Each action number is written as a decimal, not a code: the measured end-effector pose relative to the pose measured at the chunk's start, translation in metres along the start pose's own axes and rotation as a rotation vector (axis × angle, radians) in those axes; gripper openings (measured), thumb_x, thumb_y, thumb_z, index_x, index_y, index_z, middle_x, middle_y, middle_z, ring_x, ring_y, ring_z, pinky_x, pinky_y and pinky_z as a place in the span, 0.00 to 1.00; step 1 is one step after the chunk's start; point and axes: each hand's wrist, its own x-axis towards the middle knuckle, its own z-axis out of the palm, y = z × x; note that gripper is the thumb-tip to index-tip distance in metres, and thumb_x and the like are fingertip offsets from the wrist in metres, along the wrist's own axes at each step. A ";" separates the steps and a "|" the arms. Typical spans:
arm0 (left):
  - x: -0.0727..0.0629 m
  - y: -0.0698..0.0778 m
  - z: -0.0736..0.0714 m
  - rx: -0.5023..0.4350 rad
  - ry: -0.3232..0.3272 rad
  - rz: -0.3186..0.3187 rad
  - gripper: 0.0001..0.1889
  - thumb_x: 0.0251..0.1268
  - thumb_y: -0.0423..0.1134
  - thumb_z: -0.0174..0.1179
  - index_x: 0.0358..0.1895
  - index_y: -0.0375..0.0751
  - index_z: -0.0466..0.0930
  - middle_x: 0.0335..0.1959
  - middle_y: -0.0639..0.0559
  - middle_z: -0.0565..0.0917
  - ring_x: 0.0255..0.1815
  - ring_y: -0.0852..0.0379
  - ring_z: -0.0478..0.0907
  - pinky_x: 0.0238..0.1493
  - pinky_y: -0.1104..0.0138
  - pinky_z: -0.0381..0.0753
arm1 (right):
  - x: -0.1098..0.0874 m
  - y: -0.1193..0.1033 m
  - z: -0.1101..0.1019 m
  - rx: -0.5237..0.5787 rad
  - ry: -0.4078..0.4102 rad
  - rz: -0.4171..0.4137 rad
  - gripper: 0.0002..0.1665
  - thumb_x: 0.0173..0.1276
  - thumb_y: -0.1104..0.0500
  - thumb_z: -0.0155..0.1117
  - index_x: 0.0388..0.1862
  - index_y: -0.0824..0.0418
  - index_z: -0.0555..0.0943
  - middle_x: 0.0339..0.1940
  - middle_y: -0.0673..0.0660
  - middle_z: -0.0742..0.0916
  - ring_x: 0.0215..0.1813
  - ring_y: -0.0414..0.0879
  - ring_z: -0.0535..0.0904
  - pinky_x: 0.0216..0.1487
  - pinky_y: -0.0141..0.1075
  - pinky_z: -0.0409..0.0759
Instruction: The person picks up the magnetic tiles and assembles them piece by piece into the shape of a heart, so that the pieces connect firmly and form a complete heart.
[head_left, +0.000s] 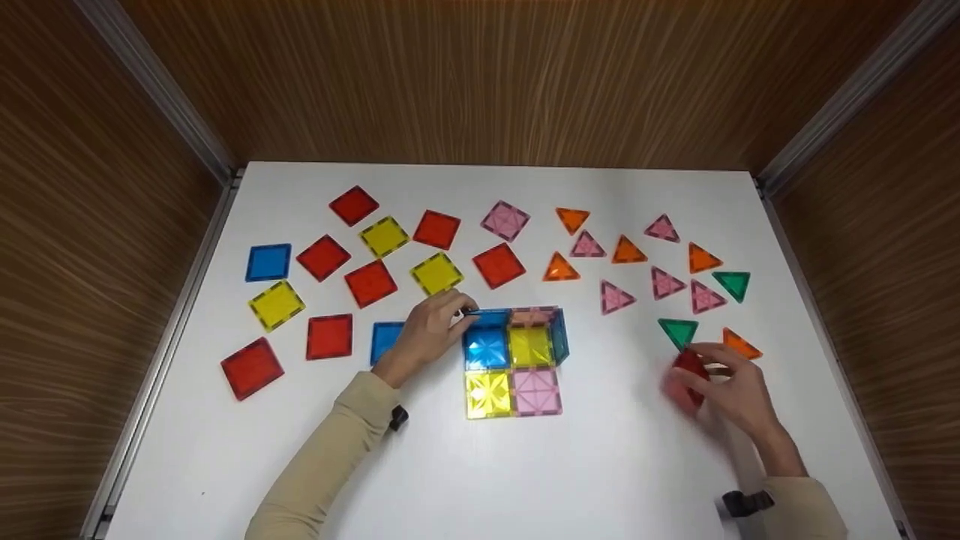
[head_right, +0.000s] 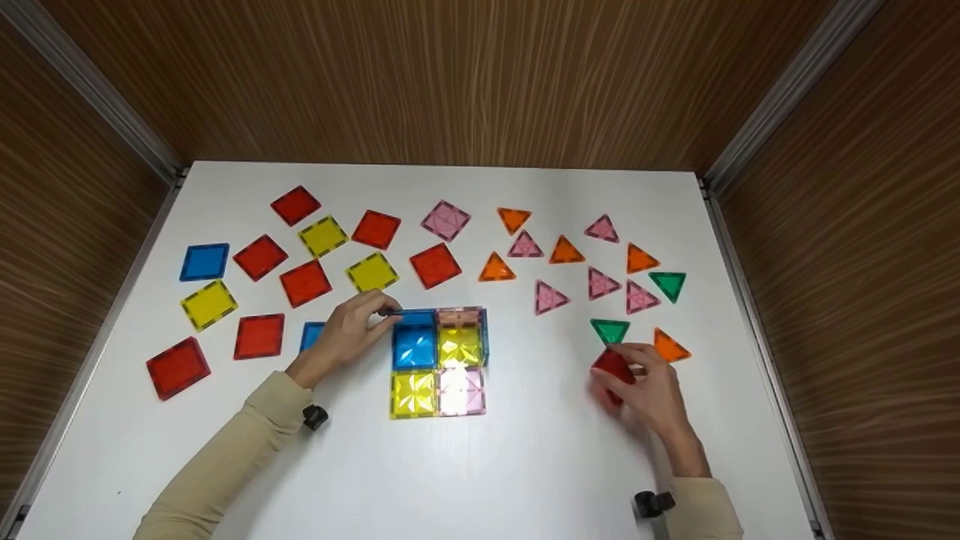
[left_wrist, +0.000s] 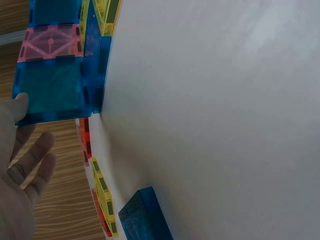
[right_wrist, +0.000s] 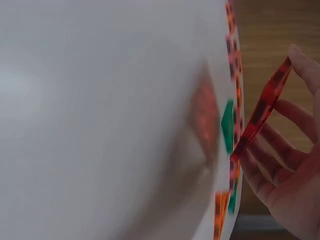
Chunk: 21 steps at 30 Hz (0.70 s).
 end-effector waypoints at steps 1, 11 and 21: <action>0.000 0.000 0.000 -0.001 0.001 0.001 0.10 0.73 0.38 0.68 0.52 0.45 0.83 0.48 0.49 0.87 0.50 0.53 0.84 0.56 0.61 0.88 | 0.002 -0.006 0.007 0.020 0.002 -0.007 0.31 0.70 0.50 0.76 0.68 0.59 0.82 0.62 0.64 0.85 0.57 0.51 0.79 0.46 0.18 0.79; 0.001 0.000 0.001 0.003 -0.004 0.002 0.10 0.73 0.38 0.68 0.52 0.45 0.83 0.48 0.49 0.87 0.49 0.53 0.83 0.55 0.61 0.88 | 0.005 -0.063 0.079 0.434 -0.194 0.178 0.27 0.76 0.48 0.69 0.65 0.63 0.83 0.58 0.61 0.89 0.47 0.43 0.86 0.50 0.31 0.88; 0.001 -0.001 0.000 0.018 0.005 0.018 0.09 0.72 0.38 0.68 0.51 0.44 0.83 0.47 0.49 0.87 0.47 0.53 0.83 0.53 0.61 0.88 | 0.008 -0.094 0.117 0.529 -0.328 0.320 0.31 0.78 0.43 0.65 0.64 0.66 0.82 0.48 0.57 0.89 0.44 0.45 0.87 0.49 0.35 0.90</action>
